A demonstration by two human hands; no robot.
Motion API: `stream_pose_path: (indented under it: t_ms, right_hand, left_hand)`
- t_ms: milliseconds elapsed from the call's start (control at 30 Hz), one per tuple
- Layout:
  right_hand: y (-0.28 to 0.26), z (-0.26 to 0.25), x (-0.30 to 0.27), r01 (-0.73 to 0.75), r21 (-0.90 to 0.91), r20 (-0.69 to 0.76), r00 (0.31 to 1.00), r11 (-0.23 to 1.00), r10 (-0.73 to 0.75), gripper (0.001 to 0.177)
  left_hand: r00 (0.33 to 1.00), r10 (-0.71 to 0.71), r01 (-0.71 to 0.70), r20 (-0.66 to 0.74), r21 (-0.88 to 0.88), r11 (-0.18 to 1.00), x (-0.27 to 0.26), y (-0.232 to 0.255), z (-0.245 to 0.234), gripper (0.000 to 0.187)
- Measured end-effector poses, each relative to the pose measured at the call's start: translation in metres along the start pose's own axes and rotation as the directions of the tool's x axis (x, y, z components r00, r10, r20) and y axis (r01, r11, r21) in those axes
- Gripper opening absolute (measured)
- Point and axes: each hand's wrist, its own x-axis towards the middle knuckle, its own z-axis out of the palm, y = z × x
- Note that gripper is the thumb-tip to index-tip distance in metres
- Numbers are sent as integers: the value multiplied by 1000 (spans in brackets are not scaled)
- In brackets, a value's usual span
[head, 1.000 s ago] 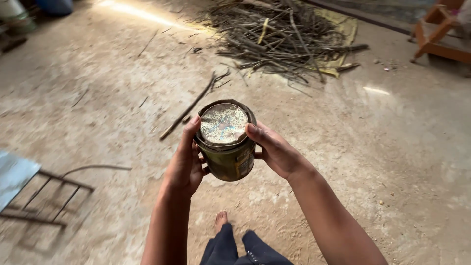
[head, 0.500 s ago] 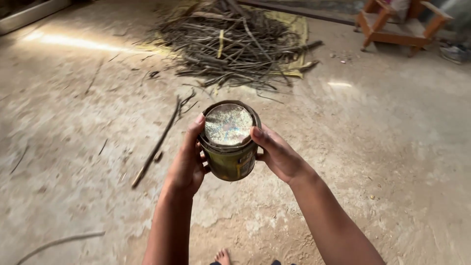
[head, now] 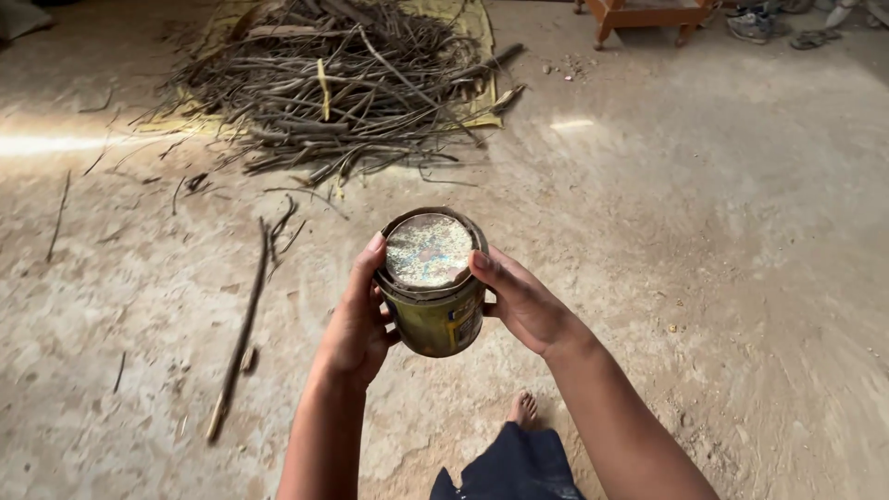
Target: Use a wrench on a canister and then open a tin can.
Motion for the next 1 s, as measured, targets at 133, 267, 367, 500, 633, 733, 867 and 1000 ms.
stream_pose_path:
  t_ms: [133,267,367,500,633,733,867,1000]
  right_hand:
    - [1,-43,40,-8,-18,-9,1000,1000,8,132]
    - [-22,-98,78,-72,-4,-37,997,997,72,133]
    - [-40,-146,100,-99,4,-69,993,995,99,128]
    - [-73,-208,124,-73,-16,-74,995,997,72,123]
    - [-89,-261,146,-51,3,-95,994,999,51,122]
    - [-90,-289,159,-68,27,-140,988,997,71,122]
    - [-95,-315,185,-59,36,-144,988,998,64,124]
    - [-106,-333,217,-15,12,-175,984,1000,17,128]
  left_hand:
    - [1000,1,-1,-30,-4,1000,50,8,26,87]
    - [999,-31,30,-24,-17,999,112,16,65,86]
    - [998,-62,62,-15,-26,998,150,26,108,82]
    - [996,-54,56,64,-35,998,209,31,155,83]
    - [996,-67,69,64,-27,997,246,47,206,80]
    - [993,-73,76,91,-22,997,270,50,226,86]
    - [992,-95,93,79,18,995,303,68,242,88]
    - [991,-82,77,110,46,996,349,85,249,89]
